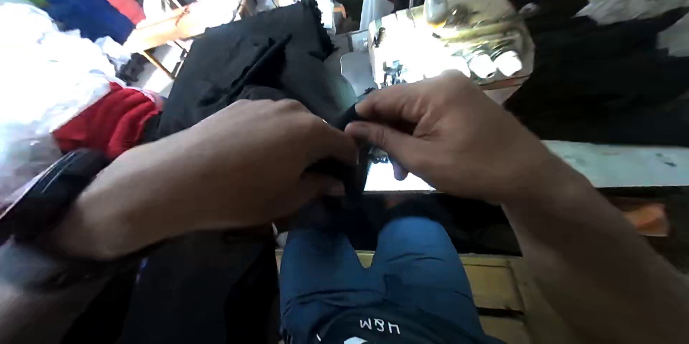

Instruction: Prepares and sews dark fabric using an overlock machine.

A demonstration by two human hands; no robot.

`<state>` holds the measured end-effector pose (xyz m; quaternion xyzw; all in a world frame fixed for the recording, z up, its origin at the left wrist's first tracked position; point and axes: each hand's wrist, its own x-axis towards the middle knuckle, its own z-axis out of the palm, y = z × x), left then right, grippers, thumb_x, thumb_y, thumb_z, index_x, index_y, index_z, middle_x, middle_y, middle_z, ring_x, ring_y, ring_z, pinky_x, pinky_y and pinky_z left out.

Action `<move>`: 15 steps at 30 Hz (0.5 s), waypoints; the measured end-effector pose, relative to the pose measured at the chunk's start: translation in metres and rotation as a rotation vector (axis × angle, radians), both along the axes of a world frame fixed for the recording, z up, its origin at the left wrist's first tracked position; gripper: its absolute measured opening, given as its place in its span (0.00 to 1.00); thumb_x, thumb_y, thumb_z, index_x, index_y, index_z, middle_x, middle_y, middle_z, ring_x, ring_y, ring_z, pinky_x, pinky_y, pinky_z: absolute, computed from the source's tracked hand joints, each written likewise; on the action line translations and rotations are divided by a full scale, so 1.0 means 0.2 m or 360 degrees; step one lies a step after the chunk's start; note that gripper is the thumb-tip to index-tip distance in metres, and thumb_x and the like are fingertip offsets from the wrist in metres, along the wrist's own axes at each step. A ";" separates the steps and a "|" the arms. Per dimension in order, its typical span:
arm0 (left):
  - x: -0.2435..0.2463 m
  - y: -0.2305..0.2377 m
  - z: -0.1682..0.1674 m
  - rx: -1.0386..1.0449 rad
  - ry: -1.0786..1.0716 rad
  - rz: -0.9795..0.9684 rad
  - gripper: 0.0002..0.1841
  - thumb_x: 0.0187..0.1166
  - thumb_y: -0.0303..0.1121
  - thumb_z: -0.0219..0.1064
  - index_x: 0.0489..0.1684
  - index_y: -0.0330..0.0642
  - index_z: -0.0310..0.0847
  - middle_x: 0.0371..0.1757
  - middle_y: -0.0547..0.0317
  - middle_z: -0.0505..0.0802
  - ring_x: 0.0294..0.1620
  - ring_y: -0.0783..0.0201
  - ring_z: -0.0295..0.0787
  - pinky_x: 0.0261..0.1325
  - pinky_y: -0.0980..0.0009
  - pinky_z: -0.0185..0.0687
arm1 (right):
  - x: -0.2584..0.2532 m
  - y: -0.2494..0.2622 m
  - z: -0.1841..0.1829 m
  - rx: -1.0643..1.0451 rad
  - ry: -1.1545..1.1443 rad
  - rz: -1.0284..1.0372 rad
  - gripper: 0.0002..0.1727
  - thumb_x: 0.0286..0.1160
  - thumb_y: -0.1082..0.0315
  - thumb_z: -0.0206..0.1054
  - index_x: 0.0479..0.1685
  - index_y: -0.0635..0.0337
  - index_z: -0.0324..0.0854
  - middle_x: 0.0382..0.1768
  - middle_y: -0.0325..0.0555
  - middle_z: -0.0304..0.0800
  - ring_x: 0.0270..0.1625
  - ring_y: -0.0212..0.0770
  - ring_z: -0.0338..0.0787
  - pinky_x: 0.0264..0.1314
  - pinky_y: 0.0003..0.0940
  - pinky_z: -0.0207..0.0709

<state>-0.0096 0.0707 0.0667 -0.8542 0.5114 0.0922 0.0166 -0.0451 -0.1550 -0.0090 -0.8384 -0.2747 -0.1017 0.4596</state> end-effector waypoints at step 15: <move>0.43 0.54 -0.24 -0.0502 -0.0069 0.0268 0.21 0.69 0.21 0.68 0.59 0.49 0.90 0.68 0.50 0.87 0.66 0.51 0.85 0.64 0.48 0.84 | -0.30 -0.24 -0.21 0.0672 0.0533 -0.0178 0.09 0.91 0.62 0.59 0.47 0.40 0.86 0.26 0.18 0.91 0.17 0.20 0.85 0.17 0.18 0.82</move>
